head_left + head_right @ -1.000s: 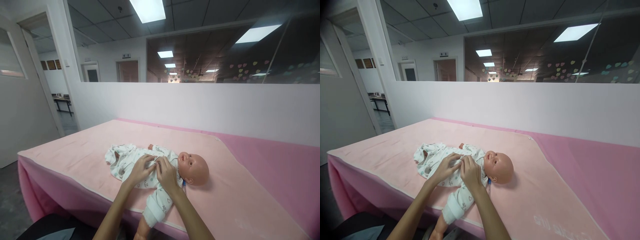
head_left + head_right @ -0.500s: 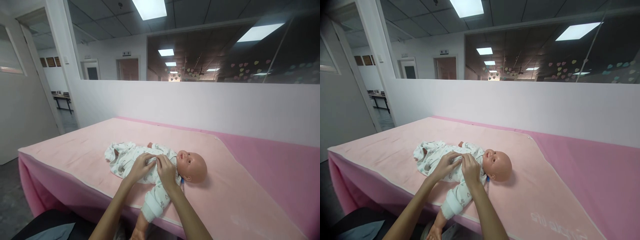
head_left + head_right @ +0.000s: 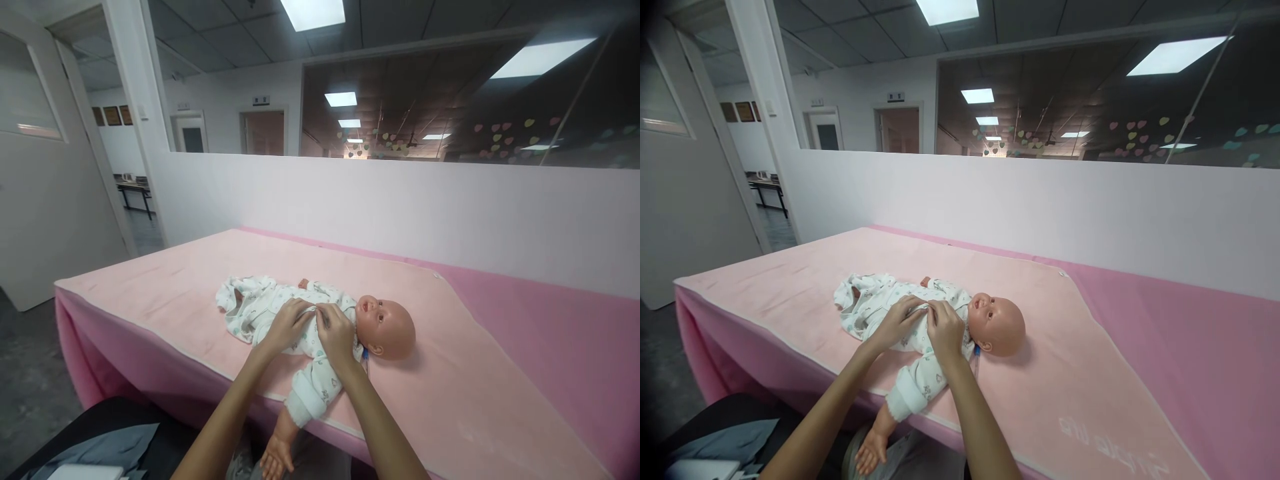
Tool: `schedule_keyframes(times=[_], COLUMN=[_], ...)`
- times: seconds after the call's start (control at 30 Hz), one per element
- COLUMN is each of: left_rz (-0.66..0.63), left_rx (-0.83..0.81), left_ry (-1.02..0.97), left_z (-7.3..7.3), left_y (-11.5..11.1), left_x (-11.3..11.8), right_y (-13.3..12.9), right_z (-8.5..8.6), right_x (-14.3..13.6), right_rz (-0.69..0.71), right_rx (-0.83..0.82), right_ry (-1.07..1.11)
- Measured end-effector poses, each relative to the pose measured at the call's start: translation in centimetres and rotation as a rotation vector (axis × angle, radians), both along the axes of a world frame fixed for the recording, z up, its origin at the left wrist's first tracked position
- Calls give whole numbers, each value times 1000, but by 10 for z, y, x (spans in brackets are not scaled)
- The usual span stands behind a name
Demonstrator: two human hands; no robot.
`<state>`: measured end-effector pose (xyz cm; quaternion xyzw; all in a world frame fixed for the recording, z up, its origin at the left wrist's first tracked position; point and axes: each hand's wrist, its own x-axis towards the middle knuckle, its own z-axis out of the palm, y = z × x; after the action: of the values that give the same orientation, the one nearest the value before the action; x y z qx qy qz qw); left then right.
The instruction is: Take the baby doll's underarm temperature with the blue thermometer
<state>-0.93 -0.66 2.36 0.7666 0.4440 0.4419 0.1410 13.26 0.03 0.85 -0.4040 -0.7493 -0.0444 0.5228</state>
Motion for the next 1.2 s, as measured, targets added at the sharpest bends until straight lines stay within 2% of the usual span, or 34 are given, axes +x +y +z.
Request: schedule_keyframes(times=[0.2,0.47,0.8,0.97,1.2], left_rz=[-38,-179,-128,-159,-90], left_rx=[-79,-194,-294,-320,-286], left_ry=[-146,-221,-383,-376,-318], left_z=[2,6,-6,-5,-3], left_y=[3,1,10,11,8], left_x=[-7,-16,-19,-20,-19], right_y=[0,1,-2,-4,-1], right_z=[-1,-1,1,3,1], right_x=[0,0,-1,-1,-1], right_rz=[-5,14,26,-16,17], right_rx=[-24,-49,-74,-31,-58], right_ry=[32,76,68,44,-13])
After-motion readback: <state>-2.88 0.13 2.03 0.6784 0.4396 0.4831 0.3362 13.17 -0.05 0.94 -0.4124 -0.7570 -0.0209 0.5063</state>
